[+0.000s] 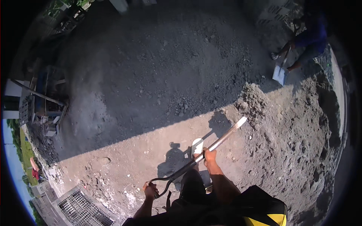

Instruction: The person uses a hoe to break up and move soil on a construction site. They repeatedly strike the ground and pull soil toward themselves, working alongside another person who is also digging nearby.

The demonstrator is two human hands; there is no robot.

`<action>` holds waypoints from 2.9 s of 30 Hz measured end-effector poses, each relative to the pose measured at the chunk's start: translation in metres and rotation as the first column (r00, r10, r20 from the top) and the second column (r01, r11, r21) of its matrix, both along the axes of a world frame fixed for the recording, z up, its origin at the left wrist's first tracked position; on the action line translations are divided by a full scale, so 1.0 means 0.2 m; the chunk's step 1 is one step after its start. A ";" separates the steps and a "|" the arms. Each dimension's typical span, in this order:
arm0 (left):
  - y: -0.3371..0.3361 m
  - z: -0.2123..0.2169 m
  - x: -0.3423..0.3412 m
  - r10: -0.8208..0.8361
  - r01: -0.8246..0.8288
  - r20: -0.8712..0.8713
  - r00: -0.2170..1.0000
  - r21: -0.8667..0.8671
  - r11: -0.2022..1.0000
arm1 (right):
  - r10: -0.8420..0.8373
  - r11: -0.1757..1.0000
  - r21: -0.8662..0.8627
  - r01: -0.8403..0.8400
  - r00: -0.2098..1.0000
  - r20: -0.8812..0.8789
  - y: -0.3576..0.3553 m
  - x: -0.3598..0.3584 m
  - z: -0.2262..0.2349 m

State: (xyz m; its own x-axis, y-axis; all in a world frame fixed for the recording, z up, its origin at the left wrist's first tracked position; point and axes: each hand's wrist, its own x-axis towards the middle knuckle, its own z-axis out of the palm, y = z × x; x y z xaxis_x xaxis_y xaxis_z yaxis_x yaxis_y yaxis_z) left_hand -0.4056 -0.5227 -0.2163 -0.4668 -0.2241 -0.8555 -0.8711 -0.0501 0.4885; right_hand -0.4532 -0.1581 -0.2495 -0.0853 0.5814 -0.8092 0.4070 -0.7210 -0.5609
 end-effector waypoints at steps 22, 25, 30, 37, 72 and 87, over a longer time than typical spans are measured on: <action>0.84 0.70 -0.65 -0.735 0.662 -0.252 0.629 -0.322 0.677 | -0.602 0.764 -0.500 0.408 0.729 -0.327 -0.01 0.23 -0.76; 1.01 0.68 -0.82 -0.937 0.747 -0.217 0.273 -0.567 0.349 | -0.812 0.502 -0.619 0.604 0.576 -0.097 -0.02 0.19 -0.67; 1.68 0.40 -0.75 -0.968 0.793 -0.168 -0.186 -0.607 -0.047 | -0.986 0.151 -0.658 0.738 0.160 -0.046 0.06 0.47 -0.98; 2.20 -0.55 0.38 -0.875 0.836 -0.149 -0.462 -0.401 -0.373 | -0.989 -0.047 -0.446 0.894 -0.104 -0.103 0.15 1.87 -1.70; 0.01 -0.05 -0.57 -0.551 0.463 -0.126 0.825 -0.410 0.786 | -0.503 0.833 -0.255 0.490 0.864 0.020 -0.25 0.35 -0.39; 0.86 0.34 -0.30 0.015 -0.222 0.449 0.894 0.414 0.883 | 0.630 0.663 0.260 -0.703 0.710 0.313 0.59 -0.77 0.21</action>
State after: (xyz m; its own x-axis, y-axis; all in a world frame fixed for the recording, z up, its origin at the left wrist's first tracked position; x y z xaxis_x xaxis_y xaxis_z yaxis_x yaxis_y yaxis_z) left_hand -0.4651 -0.3513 -0.1482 -0.0337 0.1970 -0.9798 -0.9578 -0.2863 -0.0246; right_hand -0.6078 -0.0404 -0.2084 -0.4336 0.6588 -0.6148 0.8201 0.0058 -0.5722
